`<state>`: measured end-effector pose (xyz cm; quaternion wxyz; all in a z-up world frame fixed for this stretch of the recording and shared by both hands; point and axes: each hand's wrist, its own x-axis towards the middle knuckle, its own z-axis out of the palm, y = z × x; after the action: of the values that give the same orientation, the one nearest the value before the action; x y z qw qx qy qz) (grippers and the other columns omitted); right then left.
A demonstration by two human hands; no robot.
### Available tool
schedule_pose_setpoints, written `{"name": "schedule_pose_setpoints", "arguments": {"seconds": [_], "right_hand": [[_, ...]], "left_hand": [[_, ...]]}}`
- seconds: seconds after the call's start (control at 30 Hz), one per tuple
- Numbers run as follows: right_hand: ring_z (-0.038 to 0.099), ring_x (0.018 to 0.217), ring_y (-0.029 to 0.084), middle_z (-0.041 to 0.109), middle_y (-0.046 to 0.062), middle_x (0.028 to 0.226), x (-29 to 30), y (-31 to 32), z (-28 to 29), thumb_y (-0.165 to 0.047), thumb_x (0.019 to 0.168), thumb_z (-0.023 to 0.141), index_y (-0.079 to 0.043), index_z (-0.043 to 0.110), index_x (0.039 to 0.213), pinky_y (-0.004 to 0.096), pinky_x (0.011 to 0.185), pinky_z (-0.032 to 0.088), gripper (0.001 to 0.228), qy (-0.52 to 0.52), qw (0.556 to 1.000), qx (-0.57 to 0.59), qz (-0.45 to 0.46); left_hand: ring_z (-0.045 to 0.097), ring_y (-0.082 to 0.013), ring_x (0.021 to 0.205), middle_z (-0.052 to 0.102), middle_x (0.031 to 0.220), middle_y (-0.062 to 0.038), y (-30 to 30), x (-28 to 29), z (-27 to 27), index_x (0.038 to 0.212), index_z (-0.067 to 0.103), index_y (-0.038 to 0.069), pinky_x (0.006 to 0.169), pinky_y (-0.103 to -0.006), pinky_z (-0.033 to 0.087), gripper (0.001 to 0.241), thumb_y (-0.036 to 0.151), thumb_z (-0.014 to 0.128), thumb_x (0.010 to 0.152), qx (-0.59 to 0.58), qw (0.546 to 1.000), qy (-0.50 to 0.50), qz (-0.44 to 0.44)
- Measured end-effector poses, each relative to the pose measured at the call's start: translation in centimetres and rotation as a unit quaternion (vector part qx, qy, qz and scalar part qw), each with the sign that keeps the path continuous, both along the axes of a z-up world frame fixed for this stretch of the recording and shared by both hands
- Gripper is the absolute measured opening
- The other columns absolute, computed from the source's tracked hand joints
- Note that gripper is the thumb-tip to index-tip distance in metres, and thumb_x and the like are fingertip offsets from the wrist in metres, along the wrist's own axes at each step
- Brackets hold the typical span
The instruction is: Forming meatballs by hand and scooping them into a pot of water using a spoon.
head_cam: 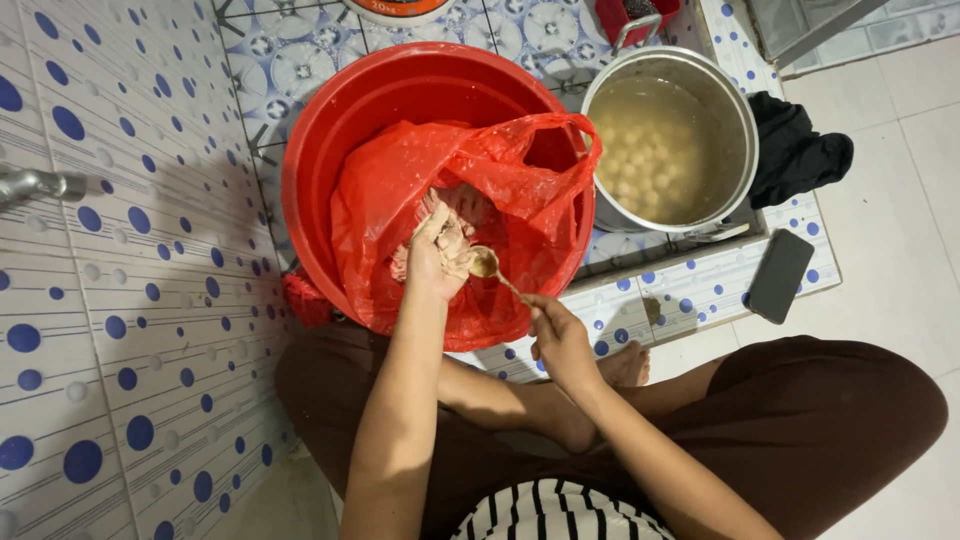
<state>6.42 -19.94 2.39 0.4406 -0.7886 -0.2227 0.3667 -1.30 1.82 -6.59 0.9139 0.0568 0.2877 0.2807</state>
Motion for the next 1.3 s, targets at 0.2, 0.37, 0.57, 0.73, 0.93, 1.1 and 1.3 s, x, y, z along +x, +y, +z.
{"name": "schedule_pose_setpoints", "arguments": {"seconds": [0.2,0.37,0.57,0.73,0.93,1.1,1.3], "right_hand": [[0.057,0.044,0.015,0.058,0.011,0.069,-0.9,0.4,1.2,-0.007,0.104,0.047,0.002,0.066,0.129,0.027,0.043,0.047,0.033,0.04,0.998,0.036,-0.026],[0.06,0.054,0.016,0.063,0.012,0.071,-1.4,0.0,1.0,-0.006,0.103,0.051,-0.001,0.067,0.133,0.03,0.053,0.052,0.033,-0.107,0.993,0.026,0.047],[0.073,0.079,0.032,0.067,0.018,0.09,-2.4,-0.3,1.7,-0.007,0.103,0.052,-0.004,0.064,0.135,0.038,0.07,0.062,0.035,-0.332,0.929,0.072,0.143],[0.072,0.079,0.033,0.065,0.013,0.092,-1.5,-0.9,-0.3,-0.002,0.099,0.054,-0.007,0.063,0.136,0.04,0.07,0.063,0.038,-0.417,0.888,0.055,0.187],[0.07,0.079,0.032,0.061,0.011,0.092,0.4,-0.2,1.4,0.002,0.098,0.053,-0.01,0.063,0.138,0.039,0.068,0.06,0.043,-0.468,0.862,0.086,0.177],[0.067,0.068,0.026,0.059,0.006,0.084,1.4,-0.7,2.2,0.001,0.098,0.055,-0.012,0.066,0.136,0.036,0.061,0.057,0.042,-0.48,0.852,0.107,0.179],[0.064,0.065,0.014,0.058,-0.003,0.084,1.0,-1.2,1.4,-0.002,0.094,0.055,-0.02,0.068,0.134,0.026,0.059,0.056,0.046,-0.56,0.784,0.082,0.256]], "left_hand": [[0.03,-0.0006,0.034,0.034,0.049,0.013,0.3,0.1,0.0,0.076,0.057,0.02,0.032,-0.0144,0.024,0.031,0.037,0.064,0.101,-0.006,0.999,0.037,0.017],[0.027,-0.0006,0.033,0.028,0.052,0.014,0.2,0.2,-0.4,0.07,0.049,0.02,0.03,-0.0151,0.022,0.038,0.038,0.065,0.1,-0.007,0.999,0.048,0.017],[0.031,-0.0062,0.036,0.033,0.054,0.009,0.1,0.2,-1.9,0.071,0.05,0.019,0.029,-0.0195,0.021,0.038,0.036,0.061,0.104,-0.009,0.985,0.132,0.11],[0.042,-0.0044,0.046,0.046,0.064,0.006,-1.0,1.3,1.5,0.08,0.058,0.02,0.035,-0.0163,0.034,0.026,0.033,0.064,0.102,0.021,0.983,0.128,0.131],[0.071,-0.0236,0.084,0.071,0.087,-0.011,0.2,2.2,-4.3,0.098,0.069,0.009,0.079,-0.0391,0.063,0.036,0.044,0.061,0.101,-0.07,0.994,0.011,0.088],[0.071,-0.0338,0.088,0.071,0.091,-0.02,0.2,1.5,-4.6,0.093,0.074,0.002,0.083,-0.0512,0.064,0.042,0.04,0.06,0.102,-0.129,0.987,-0.062,0.074],[0.074,-0.033,0.094,0.075,0.098,-0.019,0.6,1.8,-7.1,0.099,0.074,0.005,0.089,-0.0486,0.065,0.042,0.046,0.062,0.1,-0.13,0.989,-0.023,0.062]]}}
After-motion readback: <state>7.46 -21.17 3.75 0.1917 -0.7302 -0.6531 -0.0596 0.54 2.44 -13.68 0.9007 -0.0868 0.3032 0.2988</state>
